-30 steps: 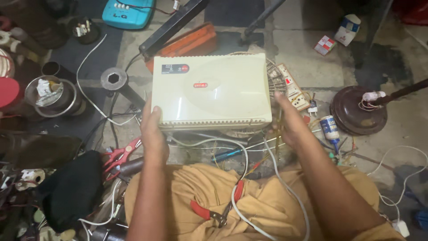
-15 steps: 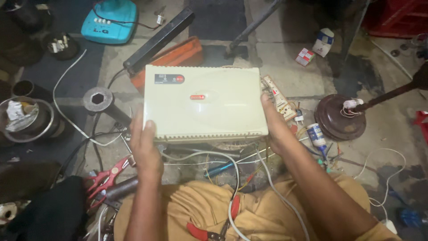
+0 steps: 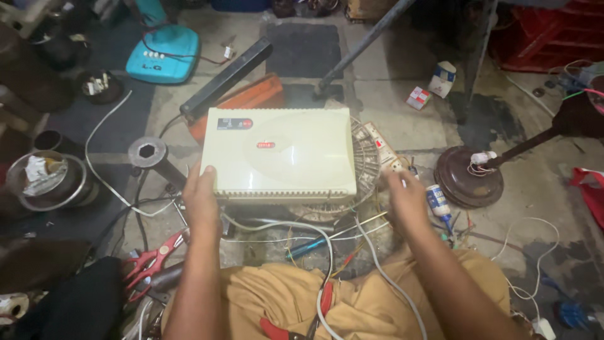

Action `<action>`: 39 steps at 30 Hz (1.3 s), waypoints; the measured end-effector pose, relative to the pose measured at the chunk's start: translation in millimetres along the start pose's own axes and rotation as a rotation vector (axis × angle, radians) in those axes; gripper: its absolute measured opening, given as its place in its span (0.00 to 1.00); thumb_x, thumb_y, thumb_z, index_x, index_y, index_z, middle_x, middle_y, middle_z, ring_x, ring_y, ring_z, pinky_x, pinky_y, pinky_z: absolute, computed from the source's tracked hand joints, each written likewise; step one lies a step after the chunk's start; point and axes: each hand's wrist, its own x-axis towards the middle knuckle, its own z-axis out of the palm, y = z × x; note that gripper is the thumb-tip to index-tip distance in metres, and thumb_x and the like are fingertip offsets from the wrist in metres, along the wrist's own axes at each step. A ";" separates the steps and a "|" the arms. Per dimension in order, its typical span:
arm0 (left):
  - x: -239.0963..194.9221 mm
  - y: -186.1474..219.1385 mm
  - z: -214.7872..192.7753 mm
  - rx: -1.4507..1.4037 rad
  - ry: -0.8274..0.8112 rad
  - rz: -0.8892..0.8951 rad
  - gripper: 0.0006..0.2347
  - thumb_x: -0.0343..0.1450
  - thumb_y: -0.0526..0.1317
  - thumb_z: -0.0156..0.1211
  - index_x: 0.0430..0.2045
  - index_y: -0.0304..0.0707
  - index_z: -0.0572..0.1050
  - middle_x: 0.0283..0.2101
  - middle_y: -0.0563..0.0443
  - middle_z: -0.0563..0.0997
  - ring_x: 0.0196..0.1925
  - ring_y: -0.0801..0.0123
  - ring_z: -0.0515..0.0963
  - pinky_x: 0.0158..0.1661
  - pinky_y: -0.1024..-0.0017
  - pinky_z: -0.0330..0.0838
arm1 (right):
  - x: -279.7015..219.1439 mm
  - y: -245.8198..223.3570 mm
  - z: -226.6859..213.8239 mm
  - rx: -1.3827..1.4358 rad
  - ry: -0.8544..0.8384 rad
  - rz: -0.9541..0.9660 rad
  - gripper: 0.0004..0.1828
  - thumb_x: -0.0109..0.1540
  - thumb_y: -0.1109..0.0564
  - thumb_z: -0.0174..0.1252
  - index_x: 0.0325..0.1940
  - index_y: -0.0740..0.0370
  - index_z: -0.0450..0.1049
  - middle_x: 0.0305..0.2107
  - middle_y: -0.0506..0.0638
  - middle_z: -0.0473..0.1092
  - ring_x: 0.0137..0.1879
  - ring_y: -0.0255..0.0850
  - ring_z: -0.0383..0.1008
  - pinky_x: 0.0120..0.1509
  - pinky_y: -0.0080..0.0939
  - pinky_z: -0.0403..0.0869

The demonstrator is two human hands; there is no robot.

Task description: The person uses a screwdriver to tighten screws on a small black component attached to a white plastic casing. They then close the casing, plug a power cord into a nearby extension board, and open the casing again to inspect the internal wiring.

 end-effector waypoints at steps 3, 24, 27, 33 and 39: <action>1.8 -6.4 0.3 -0.008 0.015 -0.024 0.18 0.73 0.39 0.52 0.57 0.28 0.73 0.54 0.48 0.79 0.54 0.68 0.76 0.57 0.71 0.66 | -33.6 59.2 -2.1 -0.284 -0.072 -0.061 0.21 0.62 0.46 0.59 0.46 0.64 0.85 0.37 0.56 0.80 0.41 0.44 0.78 0.46 0.47 0.75; 4.1 -32.4 -11.3 -0.135 0.045 -0.096 0.21 0.75 0.48 0.51 0.56 0.31 0.72 0.52 0.47 0.77 0.54 0.63 0.75 0.55 0.64 0.66 | 66.5 49.6 -114.8 -0.393 0.331 -0.340 0.15 0.67 0.49 0.63 0.50 0.63 0.80 0.32 0.59 0.76 0.37 0.47 0.77 0.44 0.47 0.74; 2.6 -36.5 -6.7 -0.141 0.081 -0.193 0.20 0.75 0.50 0.49 0.56 0.36 0.72 0.50 0.49 0.78 0.52 0.64 0.76 0.52 0.63 0.67 | 82.8 71.7 -102.6 -0.603 0.267 -0.293 0.17 0.66 0.45 0.63 0.48 0.60 0.82 0.34 0.64 0.77 0.42 0.57 0.78 0.48 0.51 0.75; -3.3 -26.3 7.3 -0.179 0.081 -0.179 0.21 0.77 0.51 0.43 0.58 0.36 0.72 0.55 0.49 0.78 0.58 0.63 0.76 0.59 0.61 0.66 | 102.7 72.5 -100.1 -0.280 0.106 -0.204 0.13 0.62 0.53 0.63 0.48 0.61 0.79 0.35 0.54 0.78 0.39 0.40 0.79 0.45 0.41 0.75; -7.5 -24.1 14.9 -0.184 0.156 -0.077 0.22 0.78 0.52 0.41 0.58 0.33 0.71 0.56 0.49 0.78 0.59 0.63 0.76 0.60 0.61 0.66 | 104.9 53.9 -95.5 -0.056 0.064 -0.178 0.11 0.62 0.60 0.65 0.48 0.63 0.79 0.36 0.50 0.75 0.41 0.33 0.72 0.44 0.35 0.72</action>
